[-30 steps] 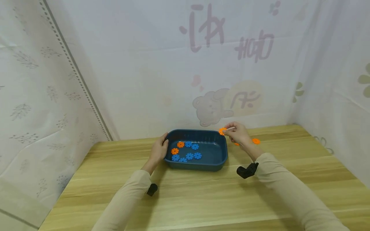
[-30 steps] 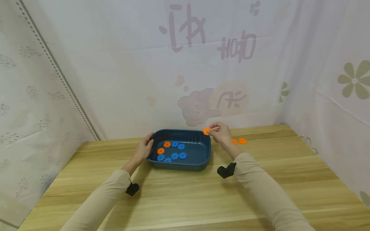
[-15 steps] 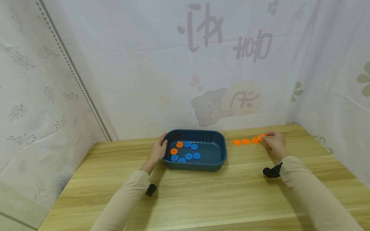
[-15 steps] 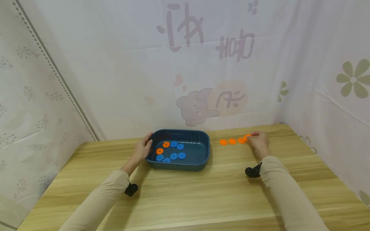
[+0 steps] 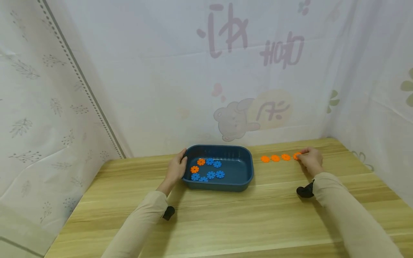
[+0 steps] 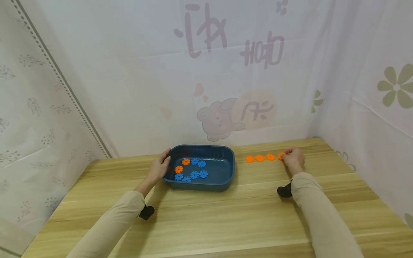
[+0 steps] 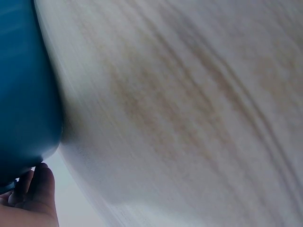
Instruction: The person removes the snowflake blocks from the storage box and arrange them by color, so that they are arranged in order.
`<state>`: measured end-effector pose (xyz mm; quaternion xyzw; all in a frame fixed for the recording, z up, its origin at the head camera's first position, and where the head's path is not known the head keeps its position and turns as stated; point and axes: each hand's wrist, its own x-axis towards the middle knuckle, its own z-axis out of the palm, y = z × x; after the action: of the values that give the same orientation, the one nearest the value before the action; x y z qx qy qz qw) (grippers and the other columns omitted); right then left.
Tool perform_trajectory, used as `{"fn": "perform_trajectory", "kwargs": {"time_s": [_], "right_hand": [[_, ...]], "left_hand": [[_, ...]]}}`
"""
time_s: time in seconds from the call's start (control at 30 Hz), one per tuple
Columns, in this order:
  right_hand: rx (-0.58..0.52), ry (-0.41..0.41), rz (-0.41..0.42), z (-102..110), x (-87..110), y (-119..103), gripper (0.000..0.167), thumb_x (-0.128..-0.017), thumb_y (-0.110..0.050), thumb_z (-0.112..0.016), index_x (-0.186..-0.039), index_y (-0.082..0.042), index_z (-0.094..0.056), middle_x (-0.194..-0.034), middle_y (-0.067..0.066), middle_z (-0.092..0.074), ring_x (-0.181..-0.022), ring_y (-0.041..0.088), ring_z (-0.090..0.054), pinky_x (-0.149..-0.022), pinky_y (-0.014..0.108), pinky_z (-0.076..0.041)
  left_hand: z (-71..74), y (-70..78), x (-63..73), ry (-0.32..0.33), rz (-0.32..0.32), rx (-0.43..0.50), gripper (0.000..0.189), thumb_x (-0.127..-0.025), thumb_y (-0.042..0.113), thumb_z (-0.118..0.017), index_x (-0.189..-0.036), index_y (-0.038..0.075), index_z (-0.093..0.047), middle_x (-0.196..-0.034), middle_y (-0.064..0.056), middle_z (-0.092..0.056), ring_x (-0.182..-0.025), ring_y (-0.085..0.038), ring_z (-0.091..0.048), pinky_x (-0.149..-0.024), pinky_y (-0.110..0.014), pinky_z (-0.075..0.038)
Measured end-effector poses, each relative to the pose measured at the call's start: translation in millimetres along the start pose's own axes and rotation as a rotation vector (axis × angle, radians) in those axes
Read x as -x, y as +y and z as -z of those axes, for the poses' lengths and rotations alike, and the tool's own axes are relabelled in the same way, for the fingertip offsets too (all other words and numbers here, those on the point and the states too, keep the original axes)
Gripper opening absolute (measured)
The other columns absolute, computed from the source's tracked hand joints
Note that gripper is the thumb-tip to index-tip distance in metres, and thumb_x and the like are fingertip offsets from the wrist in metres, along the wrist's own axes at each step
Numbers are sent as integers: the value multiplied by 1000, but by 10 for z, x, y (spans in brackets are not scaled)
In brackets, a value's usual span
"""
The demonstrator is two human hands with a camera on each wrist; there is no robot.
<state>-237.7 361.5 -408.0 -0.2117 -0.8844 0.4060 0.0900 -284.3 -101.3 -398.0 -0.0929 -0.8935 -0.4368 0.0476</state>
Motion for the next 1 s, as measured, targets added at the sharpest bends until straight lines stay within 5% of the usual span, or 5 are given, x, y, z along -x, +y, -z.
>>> {"fn": "perform_trajectory", "kwargs": {"time_s": [0.3, 0.6, 1.0], "right_hand": [[86, 25, -9, -62, -54, -20, 26, -88, -13, -60, -106, 7, -56, -103, 25, -57, -84, 31, -52, -64, 31, -39], [155, 41, -1, -81, -46, -58, 23, -87, -13, -59, -100, 7, -57, -101, 27, -58, -89, 39, -53, -70, 41, -42], [51, 12, 58, -84, 35, -75, 33, -91, -14, -54, -112, 11, -55, -107, 30, -59, -89, 36, -57, -66, 32, -46]], "left_hand": [[13, 2, -9, -7, 1, 1, 44, -100, 10, -39, -143, 0, -37, -147, -18, -37, -136, -35, -34, -111, -47, -29], [11, 6, -5, -19, 12, -1, 44, -101, 11, -39, -144, 1, -37, -147, -17, -37, -136, -34, -33, -111, -47, -29], [5, 15, 33, -2, 17, -8, 44, -100, 11, -40, -143, 1, -38, -146, -18, -39, -135, -35, -36, -110, -47, -30]]}}
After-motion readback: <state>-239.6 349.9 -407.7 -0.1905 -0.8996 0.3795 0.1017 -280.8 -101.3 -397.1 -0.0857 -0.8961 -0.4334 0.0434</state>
